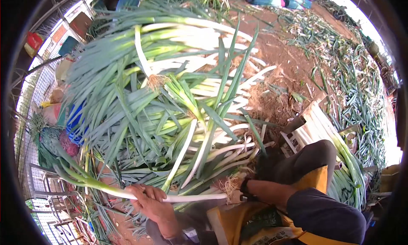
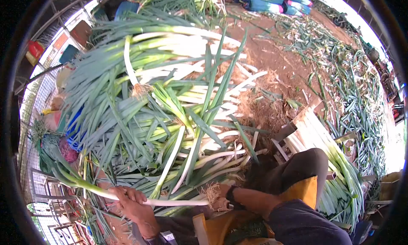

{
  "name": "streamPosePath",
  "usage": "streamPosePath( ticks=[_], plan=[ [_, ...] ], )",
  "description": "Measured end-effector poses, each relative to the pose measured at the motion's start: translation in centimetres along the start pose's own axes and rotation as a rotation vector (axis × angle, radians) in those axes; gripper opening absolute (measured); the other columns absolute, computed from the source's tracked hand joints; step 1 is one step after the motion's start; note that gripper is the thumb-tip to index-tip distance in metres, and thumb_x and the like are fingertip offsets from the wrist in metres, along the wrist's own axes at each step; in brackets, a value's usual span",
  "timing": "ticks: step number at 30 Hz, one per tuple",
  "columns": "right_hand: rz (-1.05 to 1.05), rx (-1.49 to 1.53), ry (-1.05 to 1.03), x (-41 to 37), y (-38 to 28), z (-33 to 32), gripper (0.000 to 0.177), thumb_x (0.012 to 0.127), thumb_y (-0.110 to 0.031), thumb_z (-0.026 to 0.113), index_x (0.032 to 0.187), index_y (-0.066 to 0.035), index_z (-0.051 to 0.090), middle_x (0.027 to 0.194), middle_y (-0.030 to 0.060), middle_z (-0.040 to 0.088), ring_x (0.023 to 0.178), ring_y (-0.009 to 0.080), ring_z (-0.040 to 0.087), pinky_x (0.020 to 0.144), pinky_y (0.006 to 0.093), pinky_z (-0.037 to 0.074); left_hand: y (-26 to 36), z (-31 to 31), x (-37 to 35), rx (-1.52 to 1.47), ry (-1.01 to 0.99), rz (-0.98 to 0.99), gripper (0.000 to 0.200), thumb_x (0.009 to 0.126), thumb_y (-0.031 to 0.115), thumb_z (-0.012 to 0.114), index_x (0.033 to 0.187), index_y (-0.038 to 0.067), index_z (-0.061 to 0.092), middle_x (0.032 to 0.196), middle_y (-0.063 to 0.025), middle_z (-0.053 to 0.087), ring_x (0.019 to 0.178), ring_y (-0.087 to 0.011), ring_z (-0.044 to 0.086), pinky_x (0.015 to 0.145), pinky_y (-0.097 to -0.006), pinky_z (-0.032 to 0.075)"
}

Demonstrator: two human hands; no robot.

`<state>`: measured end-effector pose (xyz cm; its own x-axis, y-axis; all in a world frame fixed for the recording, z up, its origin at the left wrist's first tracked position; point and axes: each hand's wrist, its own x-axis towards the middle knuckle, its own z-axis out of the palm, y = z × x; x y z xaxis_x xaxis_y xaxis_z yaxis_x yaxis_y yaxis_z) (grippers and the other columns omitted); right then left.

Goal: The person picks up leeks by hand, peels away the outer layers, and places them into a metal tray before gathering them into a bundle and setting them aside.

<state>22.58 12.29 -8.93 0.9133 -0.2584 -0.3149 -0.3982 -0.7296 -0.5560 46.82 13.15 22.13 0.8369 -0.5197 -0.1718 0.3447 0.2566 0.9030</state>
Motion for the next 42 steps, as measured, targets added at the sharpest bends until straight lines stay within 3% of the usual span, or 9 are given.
streamPosePath(
  ticks=[14, 19, 21, 23, 28, 32, 36, 38, 42],
  plan=[
    [-0.081, 0.256, 0.356, -7.7, -12.4, -38.2, 0.052, 0.067, -0.015, 0.071, 0.116, -0.001, 0.063, 0.106, 0.0206, 0.068, 0.100, 0.0353, 0.066, 0.085, 0.0425, 0.050, 2.1, 1.3, -4.7, -0.218, -0.232, -0.021, 0.042, 0.103, 0.050, 0.055, 0.087, 0.012, 0.046, 0.057, 0.0028, 0.036, 0.043, -0.0085, 0.032, 0.039, -0.0266, 0.031],
    [0.021, 0.387, 0.508, -9.0, -17.7, -36.1, 0.066, 0.075, -0.014, 0.074, 0.135, 0.001, 0.052, 0.124, 0.0246, 0.061, 0.122, 0.0378, 0.058, 0.106, 0.0403, 0.045, 1.2, 1.5, -5.3, -0.150, -0.428, 0.049, 0.048, 0.109, 0.044, 0.043, 0.128, 0.002, 0.055, 0.077, -0.0059, 0.053, 0.051, -0.0110, 0.045, 0.049, -0.0282, 0.043],
    [-0.036, 0.542, 0.497, -8.7, -19.4, -34.2, 0.068, 0.078, -0.011, 0.073, 0.139, 0.000, 0.048, 0.124, 0.0244, 0.061, 0.121, 0.0379, 0.059, 0.105, 0.0423, 0.045, -3.3, -0.4, -2.9, 0.192, -0.423, 0.284, 0.058, 0.109, 0.048, 0.041, 0.143, 0.001, 0.047, 0.096, -0.0112, 0.060, 0.077, -0.0174, 0.059, 0.069, -0.0333, 0.053],
    [-0.162, 0.527, 0.599, -7.3, -18.8, -30.6, 0.065, 0.079, -0.009, 0.072, 0.139, -0.001, 0.047, 0.122, 0.0245, 0.062, 0.118, 0.0376, 0.060, 0.101, 0.0429, 0.047, -1.0, 0.2, -3.7, -0.114, -0.653, -0.094, 0.071, 0.107, 0.054, 0.040, 0.155, 0.001, 0.031, 0.126, -0.0173, 0.060, 0.118, -0.0260, 0.056, 0.100, -0.0413, 0.048],
    [-0.229, 0.638, 0.510, -7.8, -16.5, -28.9, 0.076, 0.082, -0.004, 0.067, 0.153, -0.008, 0.039, 0.137, 0.0183, 0.059, 0.125, 0.0264, 0.057, 0.106, 0.0386, 0.046, -2.1, 0.0, -3.2, -0.349, -0.803, -0.396, 0.070, 0.108, 0.055, 0.029, 0.149, -0.001, 0.030, 0.139, -0.0213, 0.053, 0.130, -0.0309, 0.051, 0.114, -0.0463, 0.036],
    [-0.240, 0.455, 0.526, -9.0, -15.8, -30.2, 0.065, 0.076, -0.005, 0.070, 0.137, -0.005, 0.048, 0.118, 0.0220, 0.063, 0.110, 0.0319, 0.065, 0.092, 0.0437, 0.052, -0.3, 1.0, -3.9, -0.165, -0.617, -0.551, 0.043, 0.101, 0.021, 0.060, 0.133, -0.007, 0.052, 0.130, -0.0226, 0.063, 0.116, -0.0306, 0.061, 0.104, -0.0427, 0.047],
    [-0.203, 0.128, 0.591, -9.7, -14.5, -31.3, 0.074, 0.074, -0.005, 0.074, 0.141, -0.006, 0.043, 0.111, 0.0252, 0.065, 0.107, 0.0436, 0.063, 0.090, 0.0504, 0.050, 3.7, 1.2, -5.9, 0.441, -0.979, 0.257, 0.040, 0.102, 0.018, 0.057, 0.132, -0.009, 0.054, 0.130, -0.0200, 0.065, 0.118, -0.0257, 0.062, 0.105, -0.0380, 0.047],
    [-0.007, 0.241, 0.399, -10.2, -14.4, -32.4, 0.071, 0.076, -0.012, 0.076, 0.138, -0.006, 0.043, 0.113, 0.0277, 0.064, 0.111, 0.0459, 0.061, 0.095, 0.0502, 0.048, -0.2, 1.7, -3.5, -0.241, -0.798, -0.524, 0.040, 0.102, 0.015, 0.058, 0.134, -0.009, 0.052, 0.133, -0.0224, 0.062, 0.123, -0.0287, 0.060, 0.107, -0.0410, 0.046],
    [0.063, 0.310, 0.318, -10.9, -14.3, -33.0, 0.067, 0.077, -0.017, 0.077, 0.135, -0.007, 0.045, 0.114, 0.0220, 0.063, 0.109, 0.0399, 0.062, 0.093, 0.0473, 0.047, -0.8, 2.0, -3.2, -0.376, -0.907, -0.531, 0.057, 0.097, 0.016, 0.067, 0.144, -0.006, 0.043, 0.139, -0.0262, 0.055, 0.130, -0.0361, 0.054, 0.115, -0.0495, 0.040]
  ],
)
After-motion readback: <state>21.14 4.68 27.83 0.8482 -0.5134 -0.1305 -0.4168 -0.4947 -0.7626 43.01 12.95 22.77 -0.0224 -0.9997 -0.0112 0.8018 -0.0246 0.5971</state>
